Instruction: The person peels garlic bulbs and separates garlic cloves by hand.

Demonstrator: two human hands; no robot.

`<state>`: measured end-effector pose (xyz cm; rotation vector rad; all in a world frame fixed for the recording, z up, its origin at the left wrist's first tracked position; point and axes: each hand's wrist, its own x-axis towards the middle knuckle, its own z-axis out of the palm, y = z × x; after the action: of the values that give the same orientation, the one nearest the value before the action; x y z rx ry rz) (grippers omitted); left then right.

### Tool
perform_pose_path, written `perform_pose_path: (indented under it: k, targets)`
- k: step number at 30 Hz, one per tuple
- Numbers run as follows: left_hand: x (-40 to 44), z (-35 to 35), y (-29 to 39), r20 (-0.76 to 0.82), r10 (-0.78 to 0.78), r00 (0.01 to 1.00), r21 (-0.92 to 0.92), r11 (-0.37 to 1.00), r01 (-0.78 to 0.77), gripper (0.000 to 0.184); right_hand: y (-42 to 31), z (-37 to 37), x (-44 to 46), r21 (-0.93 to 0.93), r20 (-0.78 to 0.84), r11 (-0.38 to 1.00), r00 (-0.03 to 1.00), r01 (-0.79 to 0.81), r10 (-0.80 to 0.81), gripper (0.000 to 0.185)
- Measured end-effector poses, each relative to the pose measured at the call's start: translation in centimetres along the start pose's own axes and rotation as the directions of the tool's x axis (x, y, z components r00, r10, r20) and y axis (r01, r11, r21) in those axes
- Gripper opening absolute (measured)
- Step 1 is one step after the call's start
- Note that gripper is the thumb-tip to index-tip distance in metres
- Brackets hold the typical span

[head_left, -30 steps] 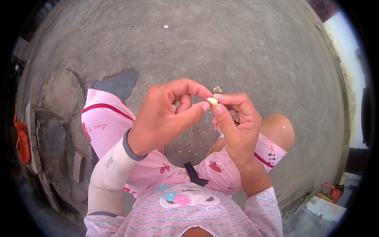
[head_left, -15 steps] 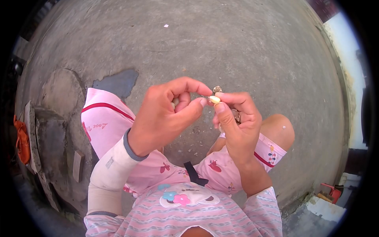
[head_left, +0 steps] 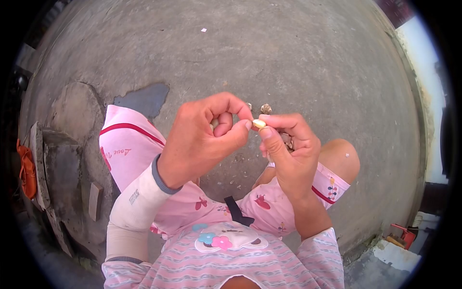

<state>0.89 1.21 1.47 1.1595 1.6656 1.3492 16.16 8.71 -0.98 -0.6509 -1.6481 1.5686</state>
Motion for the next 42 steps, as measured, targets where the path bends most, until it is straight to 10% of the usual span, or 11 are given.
perform_pose_path:
  k: [13,28,42]
  targets:
    - [0.4,0.2,-0.5,-0.033,0.042,0.999,-0.122,0.992,-0.046,0.005,0.1,-0.8,0.5,0.345,0.196,0.907,0.964,-0.241,0.182,0.017]
    - [0.0,-0.2,-0.3,0.061,0.092,0.994,-0.02,0.996,-0.091,0.015,-0.1,-0.4,0.3,0.039,0.056,0.999,0.998,-0.018,0.016,0.014]
    - [-0.1,0.2,-0.2,0.024,0.076,0.997,-0.032,0.997,-0.075,0.009,0.3,-0.6,0.5,0.225,0.034,0.972,0.997,-0.069,0.063,0.012]
